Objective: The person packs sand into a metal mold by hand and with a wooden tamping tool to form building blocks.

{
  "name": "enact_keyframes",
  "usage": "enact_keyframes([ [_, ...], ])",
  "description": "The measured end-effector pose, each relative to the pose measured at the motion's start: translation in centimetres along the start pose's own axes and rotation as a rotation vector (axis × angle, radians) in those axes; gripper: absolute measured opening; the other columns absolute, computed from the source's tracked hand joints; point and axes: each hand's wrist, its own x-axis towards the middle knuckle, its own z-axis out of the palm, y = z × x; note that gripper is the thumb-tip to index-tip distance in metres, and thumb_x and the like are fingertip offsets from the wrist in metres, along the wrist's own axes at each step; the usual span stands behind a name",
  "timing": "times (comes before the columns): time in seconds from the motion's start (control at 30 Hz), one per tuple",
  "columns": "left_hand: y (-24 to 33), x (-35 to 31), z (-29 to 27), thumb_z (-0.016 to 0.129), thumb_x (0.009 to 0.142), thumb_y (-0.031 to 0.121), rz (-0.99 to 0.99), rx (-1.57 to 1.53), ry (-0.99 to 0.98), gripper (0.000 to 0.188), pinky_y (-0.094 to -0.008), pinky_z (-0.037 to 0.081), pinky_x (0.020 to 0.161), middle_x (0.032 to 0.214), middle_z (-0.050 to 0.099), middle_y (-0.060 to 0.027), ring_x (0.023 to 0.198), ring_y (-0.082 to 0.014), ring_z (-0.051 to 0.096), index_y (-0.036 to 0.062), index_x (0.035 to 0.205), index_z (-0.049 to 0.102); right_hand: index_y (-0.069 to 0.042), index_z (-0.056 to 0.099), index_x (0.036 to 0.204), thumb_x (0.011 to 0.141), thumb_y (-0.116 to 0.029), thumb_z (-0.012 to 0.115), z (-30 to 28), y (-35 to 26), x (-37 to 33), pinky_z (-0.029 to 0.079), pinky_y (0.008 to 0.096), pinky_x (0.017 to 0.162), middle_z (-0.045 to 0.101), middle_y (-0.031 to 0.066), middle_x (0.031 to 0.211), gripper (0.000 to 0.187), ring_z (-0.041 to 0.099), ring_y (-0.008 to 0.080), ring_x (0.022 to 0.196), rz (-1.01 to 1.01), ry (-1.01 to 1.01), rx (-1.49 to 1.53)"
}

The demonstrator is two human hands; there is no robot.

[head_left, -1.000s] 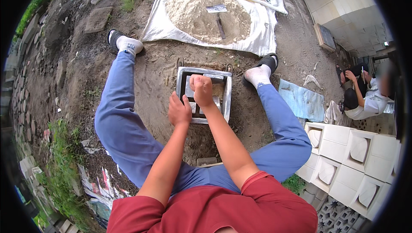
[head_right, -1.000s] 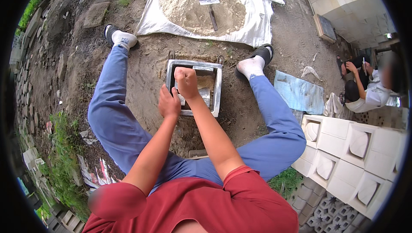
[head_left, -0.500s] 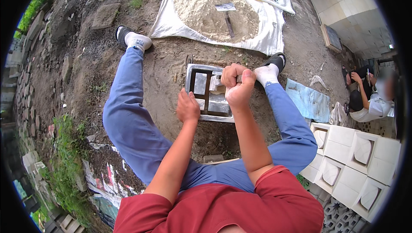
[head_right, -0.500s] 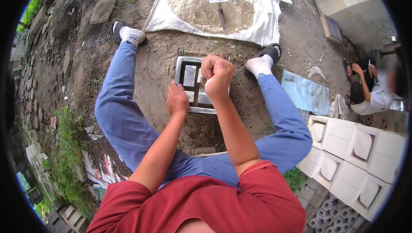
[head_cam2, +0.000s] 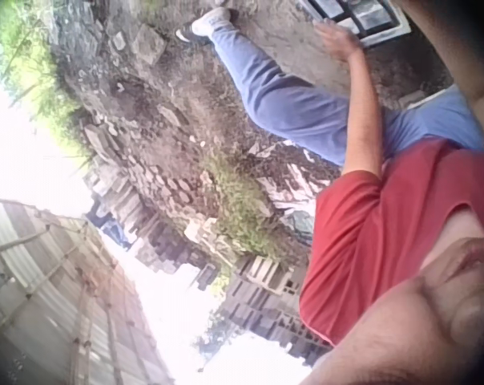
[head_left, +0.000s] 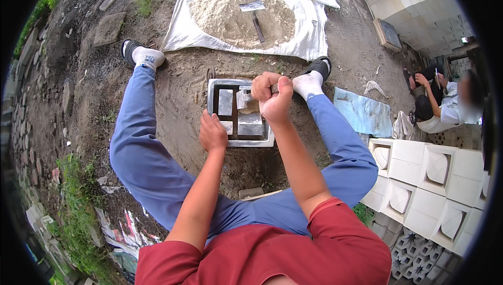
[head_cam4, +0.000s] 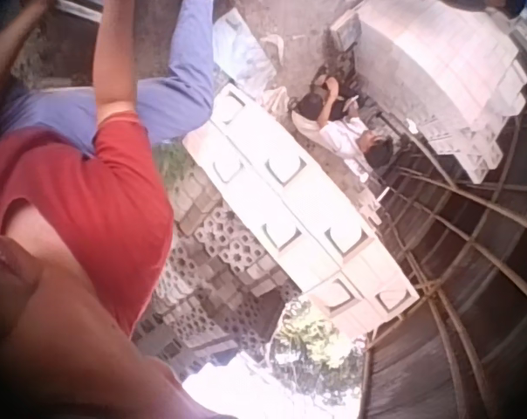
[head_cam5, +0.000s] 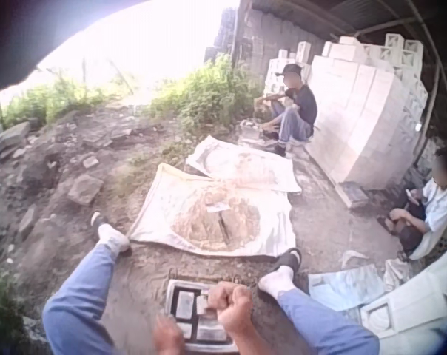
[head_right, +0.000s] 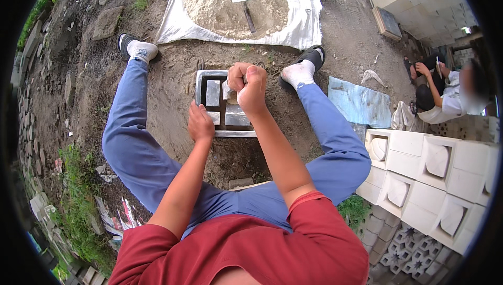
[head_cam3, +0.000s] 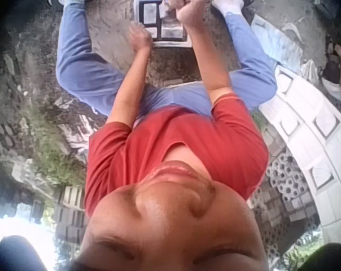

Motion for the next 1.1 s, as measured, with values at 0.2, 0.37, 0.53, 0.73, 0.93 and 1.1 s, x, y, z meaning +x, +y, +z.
enact_keyframes([
  [0.2,0.0,0.3,-0.1,0.041,0.11,0.035,0.005,0.023,0.026,0.041,-0.0568,0.052,0.081,0.124,0.064,-0.0191,0.102,-0.0434,0.066,0.0073,0.138,0.052,-0.008,0.031,0.061,0.103,-0.064,0.039,1.5,0.0,0.3,0.02,0.0329,0.051,0.03,-0.0011,0.057,0.07,0.028,0.0122,0.052,-0.05,0.019,-0.148],
  [0.37,0.7,-0.1,-0.2,0.042,0.11,0.036,0.011,0.018,-0.016,0.042,-0.056,0.053,0.082,0.125,0.064,-0.0189,0.102,-0.0431,0.066,0.0075,0.14,0.051,-0.008,0.032,0.06,0.103,-0.06,0.043,-2.5,10.0,-3.4,0.018,0.0322,0.05,0.03,-0.0017,0.056,0.068,0.028,0.0105,0.051,-0.001,0.139,-0.141],
  [0.53,0.4,-0.1,0.0,0.042,0.11,0.037,-0.013,0.007,-0.036,0.043,-0.0568,0.052,0.083,0.126,0.064,-0.0194,0.104,-0.0445,0.066,0.0073,0.14,0.051,-0.009,0.032,0.061,0.106,-0.06,0.037,-3.4,8.7,-2.3,0.018,0.0318,0.05,0.031,-0.0016,0.056,0.069,0.027,0.0105,0.05,0.07,0.142,-0.072],
  [0.73,0.6,0.2,-0.2,0.044,0.109,0.033,-0.015,0.024,-0.026,0.04,-0.0574,0.052,0.083,0.124,0.065,-0.0197,0.103,-0.0449,0.066,0.0074,0.14,0.05,-0.008,0.032,0.062,0.107,-0.061,0.036,1.7,-0.9,2.0,0.017,0.0312,0.05,0.032,-0.0012,0.057,0.069,0.027,0.0101,0.052,-0.004,0.087,-0.077],
  [0.93,1.5,0.0,-0.1,0.047,0.107,0.03,0.0,0.035,-0.024,0.04,-0.0574,0.053,0.082,0.125,0.065,-0.0193,0.101,-0.0441,0.067,0.0073,0.14,0.049,-0.008,0.032,0.062,0.106,-0.059,0.038,-0.5,7.8,0.3,0.021,0.0315,0.051,0.031,-0.0013,0.058,0.068,0.029,0.0109,0.053,0.03,0.065,-0.398],
  [1.1,0.6,0.2,0.0,0.051,0.104,0.027,0.013,0.047,-0.027,0.04,-0.0548,0.055,0.079,0.121,0.063,-0.0176,0.1,-0.0411,0.067,0.0073,0.139,0.048,-0.005,0.04,0.063,0.108,-0.04,0.048,0.0,11.8,-0.4,0.025,0.0315,0.051,0.036,-0.0016,0.06,0.057,0.033,0.009,0.056,-0.007,-0.006,-0.391],
])
